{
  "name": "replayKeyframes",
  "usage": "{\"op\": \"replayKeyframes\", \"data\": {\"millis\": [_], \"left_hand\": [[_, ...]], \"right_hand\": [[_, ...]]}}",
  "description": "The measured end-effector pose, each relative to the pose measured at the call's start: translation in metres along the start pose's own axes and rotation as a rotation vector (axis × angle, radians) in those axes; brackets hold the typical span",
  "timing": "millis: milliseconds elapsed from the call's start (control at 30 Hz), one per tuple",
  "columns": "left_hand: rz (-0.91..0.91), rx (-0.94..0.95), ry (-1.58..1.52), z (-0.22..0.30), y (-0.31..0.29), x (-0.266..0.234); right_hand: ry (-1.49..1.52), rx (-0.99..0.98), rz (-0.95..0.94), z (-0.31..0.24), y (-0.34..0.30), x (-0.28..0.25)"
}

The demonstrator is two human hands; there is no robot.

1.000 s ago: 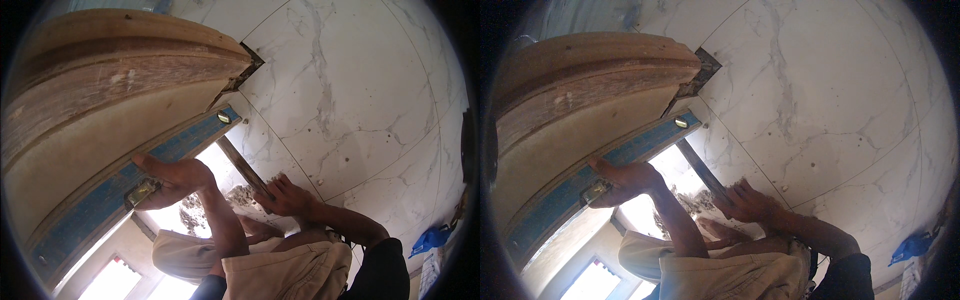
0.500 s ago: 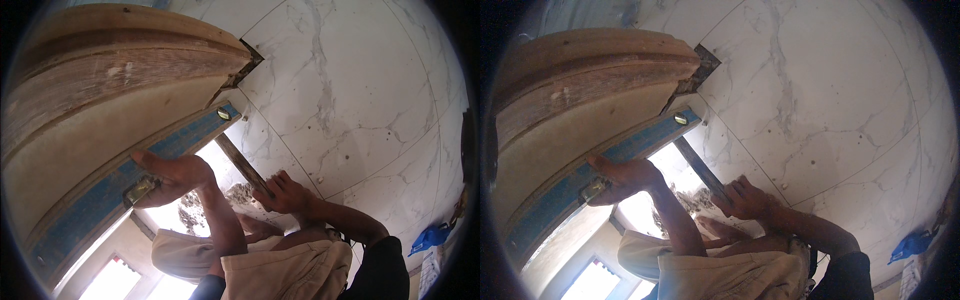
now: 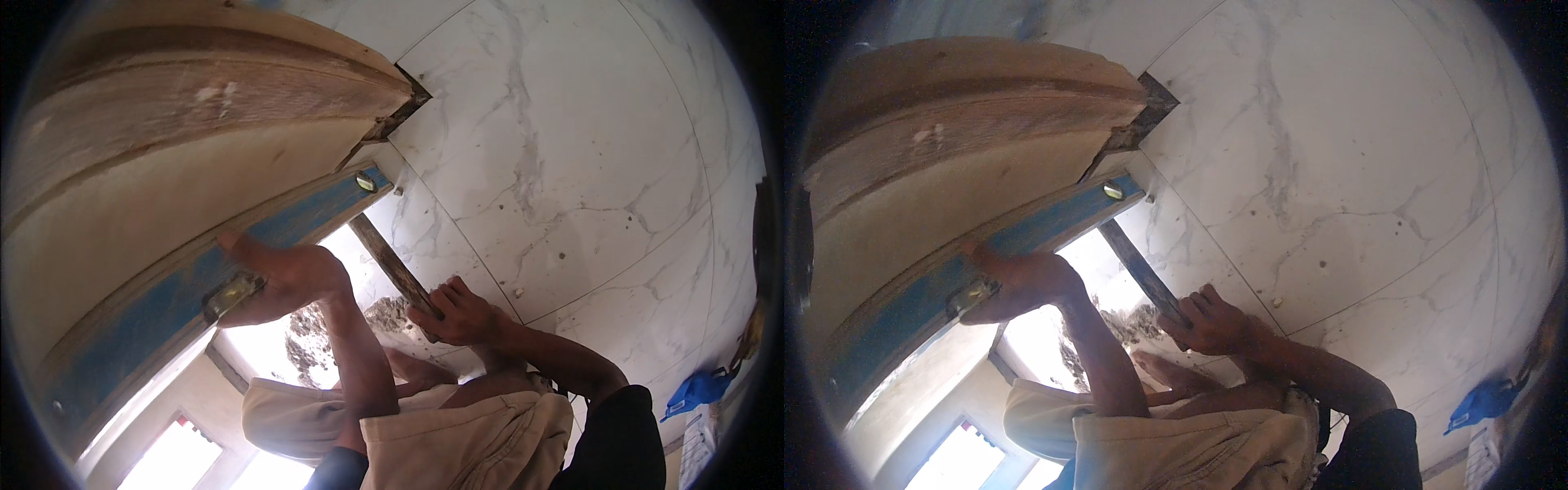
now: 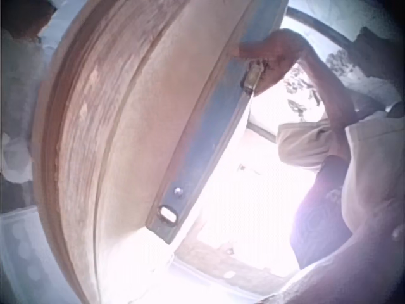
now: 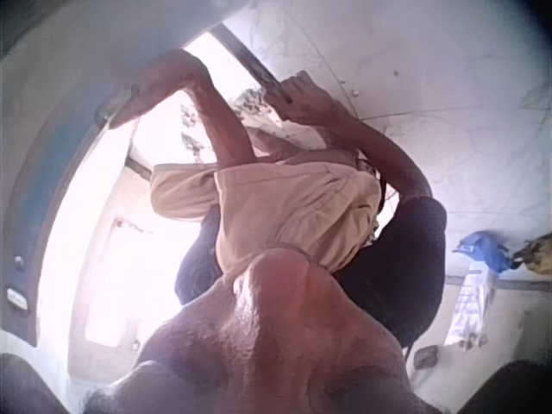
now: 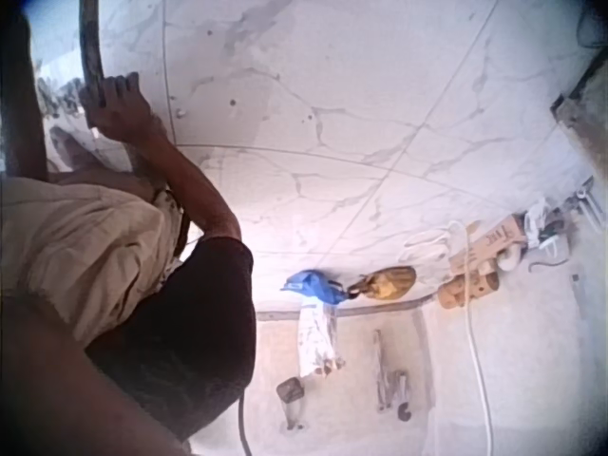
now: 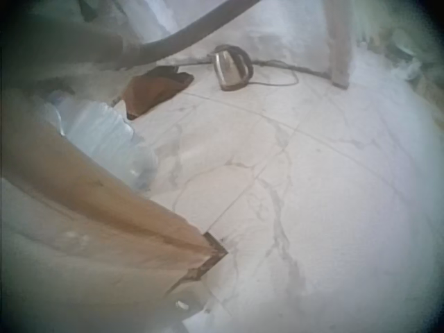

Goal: The person applies cement to the back of a rectangular tile using a trowel, places the tile on the floor, and uses a hammer and level to adjust and secure it. The person repeats this process for multiple tiles.

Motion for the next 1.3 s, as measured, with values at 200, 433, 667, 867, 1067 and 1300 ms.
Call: {"op": "replayKeyframes", "data": {"millis": [200,433,667,867,1067,1300], "left_hand": [[0.078,-0.111,-0.066,0.006,0.014,-0.038],[0.287,-0.2,-0.106,0.03,0.065,-0.085],[0.066,-0.203,0.358,-0.009,0.123,-0.196],[-0.304,-0.26,0.386,-0.098,0.109,-0.296],[0.63,-1.166,-0.108,-0.152,0.019,-0.284],[0.712,-1.306,-0.117,-0.195,-0.07,-0.306]], "right_hand": [[-0.03,-0.04,-0.041,0.001,-0.004,0.008],[-0.079,-0.09,-0.08,0.005,-0.005,0.012],[-0.066,-0.128,-0.13,0.015,-0.006,0.008],[-0.009,-0.082,-0.252,0.027,-0.007,-0.002],[-0.025,-0.077,-0.262,0.042,-0.007,-0.031],[-0.023,-0.048,-0.361,0.057,-0.005,-0.055]]}}
Point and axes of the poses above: each hand's wrist, its own y-axis towards the middle knuckle, its own x-axis out of the palm, z = x × y, the point moved 4 cm from there along y, towards the middle knuckle, and after that the axes turned 15 degrees about -y, right-handed, at the moved point
